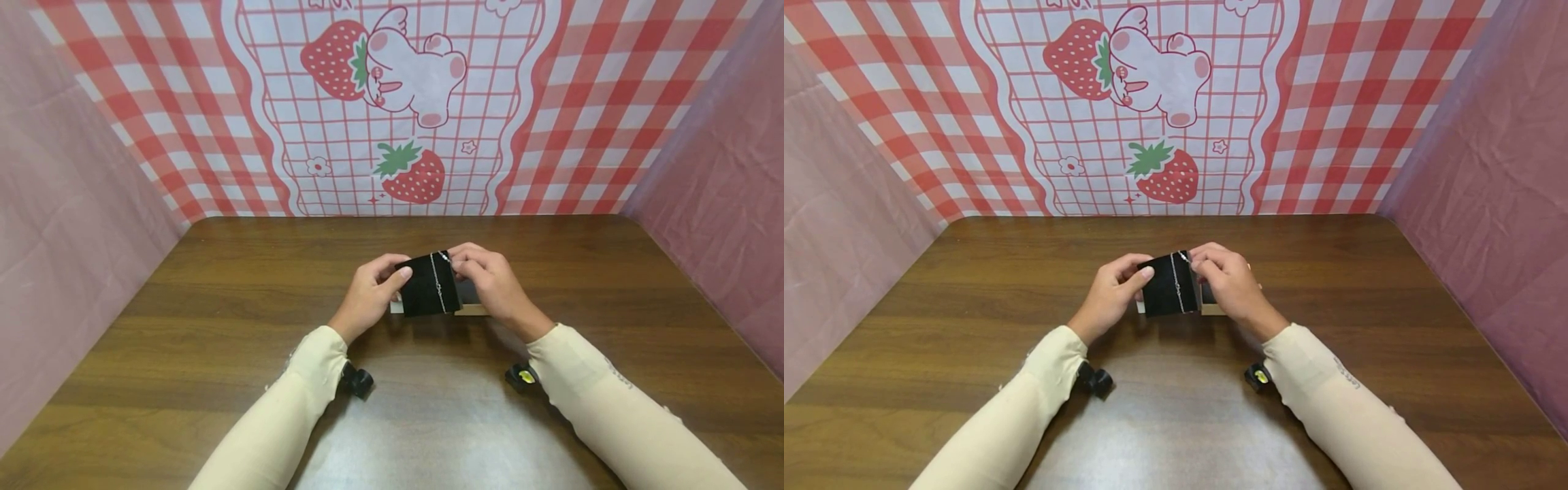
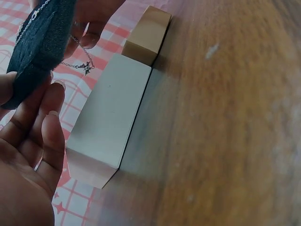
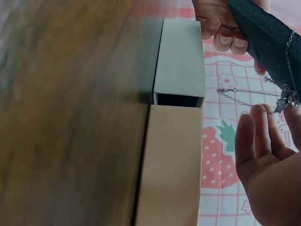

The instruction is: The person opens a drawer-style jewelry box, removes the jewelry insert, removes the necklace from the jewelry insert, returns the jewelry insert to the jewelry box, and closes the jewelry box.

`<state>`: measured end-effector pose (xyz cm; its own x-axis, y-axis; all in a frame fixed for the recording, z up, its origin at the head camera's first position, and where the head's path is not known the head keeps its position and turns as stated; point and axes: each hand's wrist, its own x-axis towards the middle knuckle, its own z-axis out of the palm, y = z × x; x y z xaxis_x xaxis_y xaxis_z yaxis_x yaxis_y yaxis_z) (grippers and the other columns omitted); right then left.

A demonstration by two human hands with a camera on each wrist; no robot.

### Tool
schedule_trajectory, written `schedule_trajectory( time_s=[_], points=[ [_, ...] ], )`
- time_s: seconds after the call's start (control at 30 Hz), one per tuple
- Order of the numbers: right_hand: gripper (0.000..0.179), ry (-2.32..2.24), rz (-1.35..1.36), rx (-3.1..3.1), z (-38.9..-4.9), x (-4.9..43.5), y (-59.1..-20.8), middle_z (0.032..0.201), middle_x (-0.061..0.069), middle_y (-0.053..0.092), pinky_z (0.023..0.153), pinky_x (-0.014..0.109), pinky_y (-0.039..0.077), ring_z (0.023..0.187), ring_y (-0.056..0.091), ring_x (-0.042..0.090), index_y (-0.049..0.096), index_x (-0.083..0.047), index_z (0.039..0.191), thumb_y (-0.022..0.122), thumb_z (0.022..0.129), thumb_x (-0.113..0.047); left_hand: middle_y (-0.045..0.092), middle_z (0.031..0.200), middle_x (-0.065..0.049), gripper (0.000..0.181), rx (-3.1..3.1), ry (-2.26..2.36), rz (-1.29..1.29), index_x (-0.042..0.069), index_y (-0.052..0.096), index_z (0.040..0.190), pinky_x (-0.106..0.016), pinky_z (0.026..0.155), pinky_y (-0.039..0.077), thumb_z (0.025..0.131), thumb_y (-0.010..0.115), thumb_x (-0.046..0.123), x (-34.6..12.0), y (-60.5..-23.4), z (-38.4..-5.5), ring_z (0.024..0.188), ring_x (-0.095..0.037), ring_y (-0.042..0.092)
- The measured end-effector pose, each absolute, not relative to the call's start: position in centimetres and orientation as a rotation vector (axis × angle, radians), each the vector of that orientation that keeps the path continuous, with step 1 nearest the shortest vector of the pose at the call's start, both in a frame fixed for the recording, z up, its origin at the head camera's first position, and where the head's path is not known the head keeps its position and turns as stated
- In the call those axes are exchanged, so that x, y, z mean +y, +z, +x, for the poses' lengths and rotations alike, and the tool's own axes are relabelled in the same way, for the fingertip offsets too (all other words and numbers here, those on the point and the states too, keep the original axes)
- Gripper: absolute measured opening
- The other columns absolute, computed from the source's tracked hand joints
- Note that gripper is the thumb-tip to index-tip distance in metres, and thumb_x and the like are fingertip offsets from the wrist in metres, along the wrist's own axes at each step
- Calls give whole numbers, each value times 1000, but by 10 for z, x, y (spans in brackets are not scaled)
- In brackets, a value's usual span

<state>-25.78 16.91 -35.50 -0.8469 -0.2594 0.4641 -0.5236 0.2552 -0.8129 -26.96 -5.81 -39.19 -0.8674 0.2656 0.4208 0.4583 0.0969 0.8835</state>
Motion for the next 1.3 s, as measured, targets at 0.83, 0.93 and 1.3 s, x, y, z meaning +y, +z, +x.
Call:
schedule_trajectory(
  time_s=[0.83,0.93,1.3],
  points=[
    [22,1669,516,-2223,-258,167,-357,96,18,68,67,34,57,86,63,19,66,6,86,54,100,-5,61,76,-6,22,-2219,-1860,-735,2,68,118,-31,59,52,99,64,13,-60,-392,-270,63,-33,59],
    [23,1670,492,-2226,-259,167,-357,95,17,68,66,34,57,82,63,20,67,6,88,53,101,-7,61,77,-7,22,-2214,-1868,-741,1,68,118,-31,59,52,99,64,12,-60,-392,-270,64,-33,60],
    [24,1705,472,-2172,-258,167,-358,90,21,68,65,34,58,74,63,18,61,8,90,50,103,-8,60,75,-6,22,-2249,-1859,-738,1,69,116,-30,59,50,98,65,12,-60,-392,-270,64,-36,59]
  ],
)
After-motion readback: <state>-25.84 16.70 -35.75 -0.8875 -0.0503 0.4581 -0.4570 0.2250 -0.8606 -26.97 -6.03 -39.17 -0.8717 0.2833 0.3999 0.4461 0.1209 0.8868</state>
